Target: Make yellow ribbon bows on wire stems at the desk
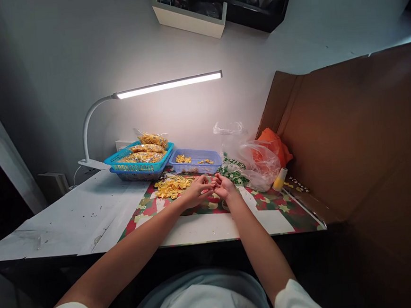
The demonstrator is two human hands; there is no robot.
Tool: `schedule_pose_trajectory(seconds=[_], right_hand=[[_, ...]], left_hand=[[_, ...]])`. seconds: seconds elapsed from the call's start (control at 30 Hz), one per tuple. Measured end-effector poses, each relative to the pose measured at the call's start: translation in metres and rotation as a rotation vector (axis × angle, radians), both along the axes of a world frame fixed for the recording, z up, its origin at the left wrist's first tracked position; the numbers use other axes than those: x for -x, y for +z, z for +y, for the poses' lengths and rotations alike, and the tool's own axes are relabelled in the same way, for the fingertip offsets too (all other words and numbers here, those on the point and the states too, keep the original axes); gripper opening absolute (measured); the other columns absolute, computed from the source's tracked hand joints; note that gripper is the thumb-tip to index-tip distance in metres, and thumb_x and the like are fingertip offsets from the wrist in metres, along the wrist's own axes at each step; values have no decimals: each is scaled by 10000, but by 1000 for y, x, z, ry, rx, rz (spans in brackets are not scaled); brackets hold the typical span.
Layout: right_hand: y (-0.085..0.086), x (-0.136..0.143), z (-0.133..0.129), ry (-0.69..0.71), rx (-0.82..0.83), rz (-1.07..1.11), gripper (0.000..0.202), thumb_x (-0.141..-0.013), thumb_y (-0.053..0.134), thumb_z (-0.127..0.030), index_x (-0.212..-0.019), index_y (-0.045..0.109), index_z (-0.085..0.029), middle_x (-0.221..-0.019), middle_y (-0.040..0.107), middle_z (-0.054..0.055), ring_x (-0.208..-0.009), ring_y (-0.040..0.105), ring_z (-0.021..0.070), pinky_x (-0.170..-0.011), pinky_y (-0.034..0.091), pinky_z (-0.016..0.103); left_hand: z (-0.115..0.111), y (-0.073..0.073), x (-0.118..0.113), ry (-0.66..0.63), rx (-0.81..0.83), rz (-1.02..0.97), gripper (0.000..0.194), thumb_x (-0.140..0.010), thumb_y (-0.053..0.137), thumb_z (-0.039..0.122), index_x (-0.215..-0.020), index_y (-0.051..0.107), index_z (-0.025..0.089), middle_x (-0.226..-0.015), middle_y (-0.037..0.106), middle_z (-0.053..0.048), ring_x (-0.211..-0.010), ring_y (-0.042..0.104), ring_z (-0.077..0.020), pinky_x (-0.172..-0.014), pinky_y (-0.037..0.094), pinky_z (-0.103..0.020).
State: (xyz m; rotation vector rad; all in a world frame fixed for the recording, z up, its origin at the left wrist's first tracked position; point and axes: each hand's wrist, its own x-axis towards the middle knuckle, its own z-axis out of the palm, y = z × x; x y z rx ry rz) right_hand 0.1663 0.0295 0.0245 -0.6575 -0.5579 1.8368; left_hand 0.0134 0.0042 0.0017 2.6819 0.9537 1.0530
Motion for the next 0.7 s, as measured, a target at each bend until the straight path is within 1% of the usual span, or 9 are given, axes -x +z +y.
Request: schedule_pose_trajectory(seconds=[0.1, 0.23, 0.33, 0.4, 0.43, 0.5, 0.57, 0.63, 0.7], right_hand=[[-1, -2, 1, -39, 21, -10, 389, -1018, 239, -175, -653, 370, -203, -417, 184, -117, -350, 171, 72, -401, 275, 157], [-1, -5, 1, -80, 31, -20, 377, -1013, 247, -164, -673, 405, -197, -422, 220, -115, -347, 187, 66, -399, 272, 157], [-3, -6, 2, -113, 14, -25, 339, -980, 285, -101, -696, 449, -188, -435, 269, -107, -345, 220, 58, -391, 275, 150], [-4, -7, 2, -143, -5, -27, 315, -936, 313, -35, -710, 473, -185, -443, 305, -102, -345, 252, 51, -386, 282, 141], [-4, -7, 3, -157, -17, -28, 301, -910, 334, -8, -719, 485, -185, -449, 329, -98, -348, 276, 48, -387, 293, 136], [-5, -7, 3, -180, -38, -30, 264, -861, 397, 18, -748, 518, -189, -472, 403, -89, -366, 344, 43, -397, 334, 126], [-7, -6, 4, -198, -51, -31, 230, -825, 470, 15, -788, 552, -196, -521, 496, -74, -406, 432, 44, -426, 398, 127], [-8, -5, 4, -213, -68, -33, 210, -803, 530, 2, -820, 579, -202, -589, 584, -53, -472, 522, 55, -479, 471, 144], [-10, -4, 3, -226, -107, -43, 193, -790, 575, -12, -828, 600, -199, -654, 651, -29, -546, 591, 68, -547, 528, 169]], left_hand=[[-1, 0, 1, -53, 40, 14, 371, -932, 470, 421, -739, 671, 175, -912, 499, -58, -900, 482, -201, -835, 400, -326], [-4, 0, -1, -157, 191, 57, 377, -937, 442, 398, -710, 629, 163, -804, 546, -40, -767, 514, -168, -722, 415, -279], [-2, 5, 3, -135, 227, 43, 329, -924, 455, 393, -787, 657, 173, -775, 594, -31, -728, 539, -166, -690, 417, -273], [2, 12, 13, -18, 160, -5, 269, -898, 496, 387, -912, 677, 188, -840, 640, -42, -790, 571, -186, -734, 426, -288], [4, 15, 20, 93, 105, -22, 257, -889, 506, 374, -950, 678, 193, -877, 656, -54, -833, 582, -201, -765, 426, -304], [8, 21, 35, 400, -3, 35, 250, -876, 510, 344, -969, 687, 194, -964, 670, -87, -925, 582, -243, -819, 410, -352], [11, 24, 49, 683, 3, 185, 247, -838, 542, 327, -952, 706, 181, -1003, 664, -120, -1001, 561, -298, -832, 395, -399], [12, 25, 57, 785, 72, 332, 259, -802, 580, 357, -924, 727, 182, -1027, 656, -132, -1046, 541, -324, -837, 385, -417], [12, 24, 58, 791, 139, 422, 274, -787, 593, 393, -902, 745, 196, -1041, 655, -130, -1065, 530, -328, -845, 376, -418]])
